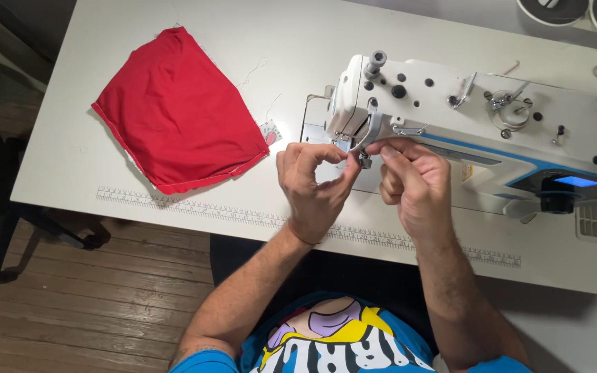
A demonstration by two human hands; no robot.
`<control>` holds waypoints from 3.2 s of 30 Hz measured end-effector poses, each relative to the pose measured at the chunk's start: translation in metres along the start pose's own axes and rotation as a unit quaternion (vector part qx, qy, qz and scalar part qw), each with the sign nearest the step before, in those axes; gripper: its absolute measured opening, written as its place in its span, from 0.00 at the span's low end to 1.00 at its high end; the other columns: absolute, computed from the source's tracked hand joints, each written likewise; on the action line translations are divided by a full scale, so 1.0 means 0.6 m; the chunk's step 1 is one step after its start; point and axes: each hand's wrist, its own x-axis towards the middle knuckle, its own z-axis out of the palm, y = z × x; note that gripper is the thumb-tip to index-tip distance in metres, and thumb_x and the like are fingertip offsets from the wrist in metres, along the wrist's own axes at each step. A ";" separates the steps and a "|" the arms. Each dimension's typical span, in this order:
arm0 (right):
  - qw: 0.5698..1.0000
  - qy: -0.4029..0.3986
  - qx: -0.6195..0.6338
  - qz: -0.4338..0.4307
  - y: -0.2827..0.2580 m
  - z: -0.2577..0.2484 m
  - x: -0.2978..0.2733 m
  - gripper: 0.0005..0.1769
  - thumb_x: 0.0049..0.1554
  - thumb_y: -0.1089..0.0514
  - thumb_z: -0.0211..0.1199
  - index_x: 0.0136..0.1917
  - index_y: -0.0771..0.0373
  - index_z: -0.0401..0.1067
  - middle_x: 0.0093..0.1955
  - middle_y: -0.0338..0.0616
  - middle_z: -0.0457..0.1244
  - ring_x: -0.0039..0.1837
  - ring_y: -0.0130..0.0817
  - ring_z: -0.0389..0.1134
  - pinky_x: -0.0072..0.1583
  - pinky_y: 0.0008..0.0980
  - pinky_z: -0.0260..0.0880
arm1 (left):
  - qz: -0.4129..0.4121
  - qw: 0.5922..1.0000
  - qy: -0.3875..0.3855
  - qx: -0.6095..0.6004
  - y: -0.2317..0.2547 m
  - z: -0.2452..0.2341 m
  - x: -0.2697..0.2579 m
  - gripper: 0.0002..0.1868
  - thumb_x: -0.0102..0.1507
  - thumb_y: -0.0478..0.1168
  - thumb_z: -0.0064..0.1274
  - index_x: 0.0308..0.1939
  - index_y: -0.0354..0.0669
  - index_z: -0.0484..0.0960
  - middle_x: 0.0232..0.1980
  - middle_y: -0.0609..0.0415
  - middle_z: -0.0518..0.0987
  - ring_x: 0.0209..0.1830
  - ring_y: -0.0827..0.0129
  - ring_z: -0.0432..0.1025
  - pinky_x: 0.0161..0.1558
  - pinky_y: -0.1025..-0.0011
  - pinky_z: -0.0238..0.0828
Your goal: Threading an industrial sewing machine with white thread
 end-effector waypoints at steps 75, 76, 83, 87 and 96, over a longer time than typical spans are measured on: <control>0.910 -0.306 0.225 -0.165 -0.198 -0.124 -0.120 0.11 0.67 0.55 0.58 0.47 0.63 0.75 0.64 0.54 0.69 0.66 0.64 0.69 0.70 0.66 0.64 | 0.127 0.983 -0.129 -0.022 0.216 -0.059 0.021 0.20 0.62 0.29 0.62 0.46 0.51 0.66 0.37 0.62 0.86 0.33 0.75 0.70 0.50 0.68 0.60; 0.919 -0.279 0.230 -0.158 -0.217 -0.107 -0.119 0.11 0.64 0.58 0.56 0.44 0.64 0.74 0.49 0.50 0.66 0.51 0.50 0.68 0.61 0.54 0.67 | 0.119 0.984 -0.135 -0.022 0.218 -0.061 0.022 0.19 0.62 0.30 0.61 0.45 0.51 0.66 0.37 0.62 0.87 0.33 0.74 0.69 0.50 0.69 0.60; 0.982 -0.177 0.057 -0.030 -0.240 -0.083 -0.083 0.14 0.59 0.69 0.53 0.52 0.75 0.78 0.40 0.54 0.66 0.40 0.29 0.65 0.42 0.18 0.57 | 0.025 0.982 -0.173 -0.079 0.221 -0.067 0.015 0.15 0.62 0.30 0.62 0.42 0.47 0.70 0.40 0.58 0.87 0.38 0.73 0.69 0.52 0.70 0.62; 0.982 -0.163 -0.094 -0.028 -0.264 -0.049 -0.091 0.15 0.62 0.63 0.55 0.58 0.66 0.78 0.36 0.50 0.70 0.34 0.24 0.53 0.37 0.24 0.53 | 0.048 0.982 -0.181 -0.030 0.197 -0.092 0.017 0.12 0.60 0.35 0.66 0.37 0.48 0.75 0.45 0.62 0.86 0.42 0.69 0.73 0.53 0.70 0.67; 0.978 -0.196 -0.070 -0.011 -0.263 -0.014 -0.108 0.14 0.62 0.68 0.52 0.51 0.51 0.51 0.36 0.56 0.68 0.36 0.30 0.62 0.39 0.28 0.56 | 0.057 0.974 -0.168 -0.140 0.198 -0.146 0.128 0.13 0.63 0.34 0.64 0.44 0.45 0.74 0.44 0.52 0.86 0.46 0.65 0.71 0.49 0.70 0.71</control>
